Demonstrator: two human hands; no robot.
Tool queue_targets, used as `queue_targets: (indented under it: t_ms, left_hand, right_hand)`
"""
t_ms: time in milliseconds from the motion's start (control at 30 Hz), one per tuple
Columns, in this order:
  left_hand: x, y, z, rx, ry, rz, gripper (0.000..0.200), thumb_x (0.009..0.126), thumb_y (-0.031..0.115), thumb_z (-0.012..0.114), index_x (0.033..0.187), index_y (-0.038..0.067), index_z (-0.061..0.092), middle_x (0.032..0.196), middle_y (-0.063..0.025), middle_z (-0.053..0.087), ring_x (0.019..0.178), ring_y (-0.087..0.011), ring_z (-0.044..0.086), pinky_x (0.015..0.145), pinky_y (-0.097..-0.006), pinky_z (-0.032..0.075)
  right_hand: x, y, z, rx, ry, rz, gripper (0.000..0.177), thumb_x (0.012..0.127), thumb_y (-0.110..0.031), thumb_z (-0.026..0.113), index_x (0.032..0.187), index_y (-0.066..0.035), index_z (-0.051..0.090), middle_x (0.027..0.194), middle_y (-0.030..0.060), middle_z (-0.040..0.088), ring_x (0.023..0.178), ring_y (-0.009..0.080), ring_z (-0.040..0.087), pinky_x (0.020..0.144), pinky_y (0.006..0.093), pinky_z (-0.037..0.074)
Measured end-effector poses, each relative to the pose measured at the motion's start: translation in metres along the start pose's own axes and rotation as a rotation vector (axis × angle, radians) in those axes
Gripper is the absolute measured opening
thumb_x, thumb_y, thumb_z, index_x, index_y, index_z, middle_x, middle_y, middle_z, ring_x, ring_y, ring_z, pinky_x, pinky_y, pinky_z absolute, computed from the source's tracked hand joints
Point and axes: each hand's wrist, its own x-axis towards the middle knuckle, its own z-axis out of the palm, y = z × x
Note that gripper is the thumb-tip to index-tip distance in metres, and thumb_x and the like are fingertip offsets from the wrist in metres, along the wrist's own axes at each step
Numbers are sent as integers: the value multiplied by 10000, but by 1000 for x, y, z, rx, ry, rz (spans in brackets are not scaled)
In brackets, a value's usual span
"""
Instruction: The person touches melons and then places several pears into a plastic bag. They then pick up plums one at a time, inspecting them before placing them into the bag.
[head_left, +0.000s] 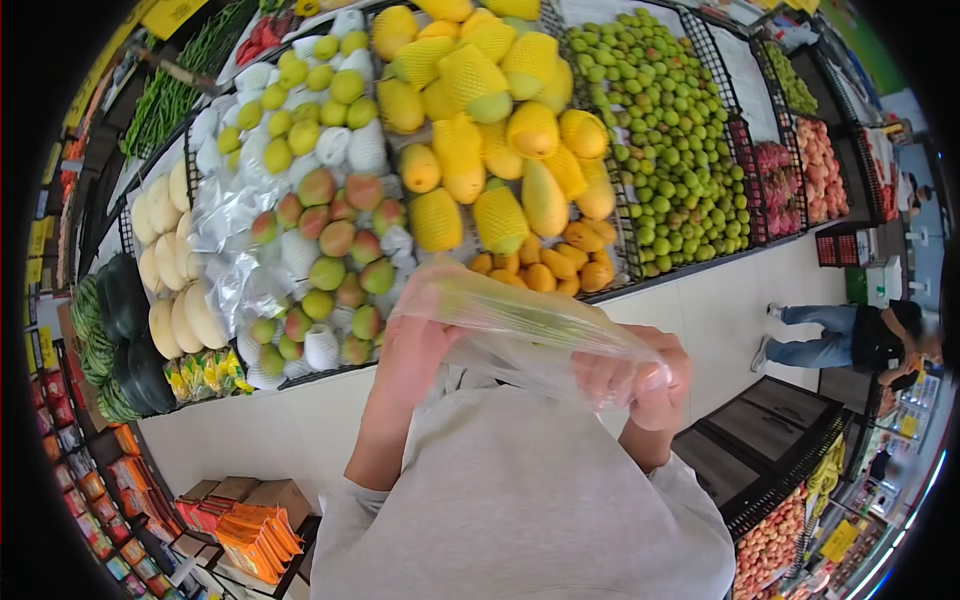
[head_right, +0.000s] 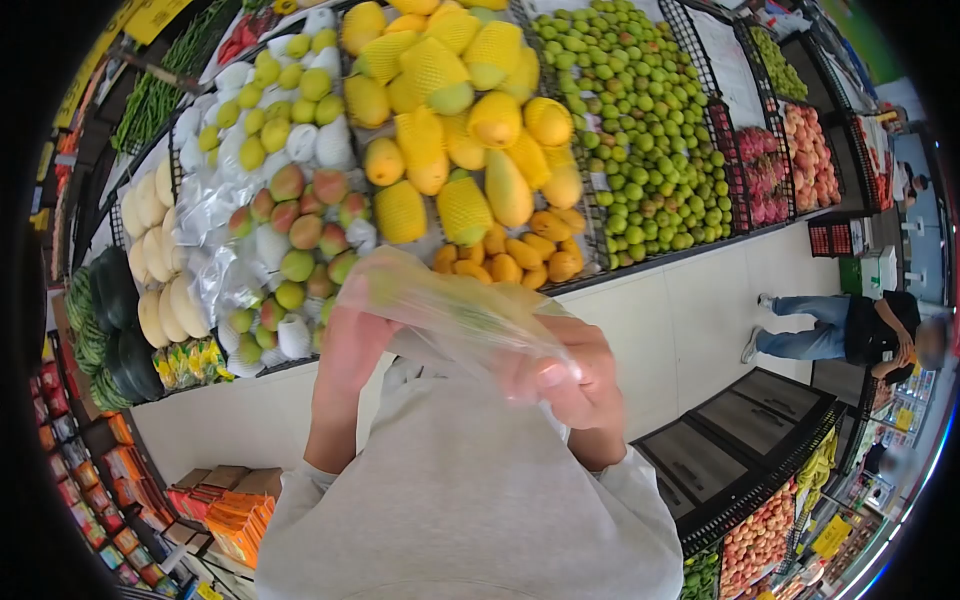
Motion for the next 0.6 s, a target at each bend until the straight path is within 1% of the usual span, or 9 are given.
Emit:
queue_targets:
  t_ms: [33,133,167,267,333,367,467,567,600]
  left_hand:
    - [6,-10,14,18,40,11,380,1057,295,479,1350,55,509,1252,-96,605,1122,-215,615,974,-441,518]
    - [26,-37,64,92,121,81,366,1059,284,479,1329,40,527,1200,-93,633,1099,-213,632,955,-420,526]
    - [32,-47,81,111,144,108,361,1060,277,480,1323,36,533,1183,-91,642,1093,-211,636,948,-411,529]
    - [48,-70,120,229,217,103,340,1056,255,497,1305,29,550,1158,-81,648,1067,-188,635,928,-375,524]
    - [56,-83,131,488,176,143,323,1057,226,496,1293,15,556,1125,-75,650,1004,-166,632,870,-347,525]
    - [59,-88,136,617,150,160,314,1057,211,496,1288,8,559,1108,-72,651,972,-154,630,840,-333,525]
    - [61,-88,160,698,-41,36,365,1066,314,457,1218,4,575,982,-75,634,831,-144,586,727,-318,501]
    - [81,-90,164,174,-589,-54,464,1051,443,414,1138,16,573,865,-69,572,726,-152,516,652,-320,459]
    - [86,-89,169,70,-657,-28,489,1041,474,405,1118,19,568,850,-67,556,715,-156,504,649,-325,455]
  right_hand:
    - [-5,-5,-19,-32,-7,4,517,1074,-291,396,619,-69,500,594,78,590,520,236,551,560,395,497]
    - [-21,-16,-80,-5,-117,58,378,1037,-231,504,721,-34,561,702,74,599,619,254,555,567,382,418]
    - [-23,-21,-98,-1,-138,65,366,1033,-233,515,729,-34,560,712,74,596,631,264,553,577,386,415]
    - [-25,-32,-148,9,-220,83,341,1022,-240,539,750,-36,559,731,76,585,658,287,548,600,395,407]
    - [-27,-37,-177,17,-262,80,333,1020,-246,544,761,-36,559,727,79,575,667,295,545,605,397,405]
    - [-29,-41,-190,43,-248,79,339,1020,-251,543,757,-38,559,737,80,584,668,295,550,604,399,410]
    - [-29,-53,-225,82,-193,54,360,1023,-265,540,742,-41,556,752,82,609,658,293,566,600,402,426]
    - [-32,-62,-257,89,-91,22,390,1029,-273,529,714,-44,550,725,79,626,619,276,580,582,393,445]
    - [-36,-61,-266,106,-49,17,403,1034,-273,522,701,-47,549,707,76,628,601,266,583,571,386,449]
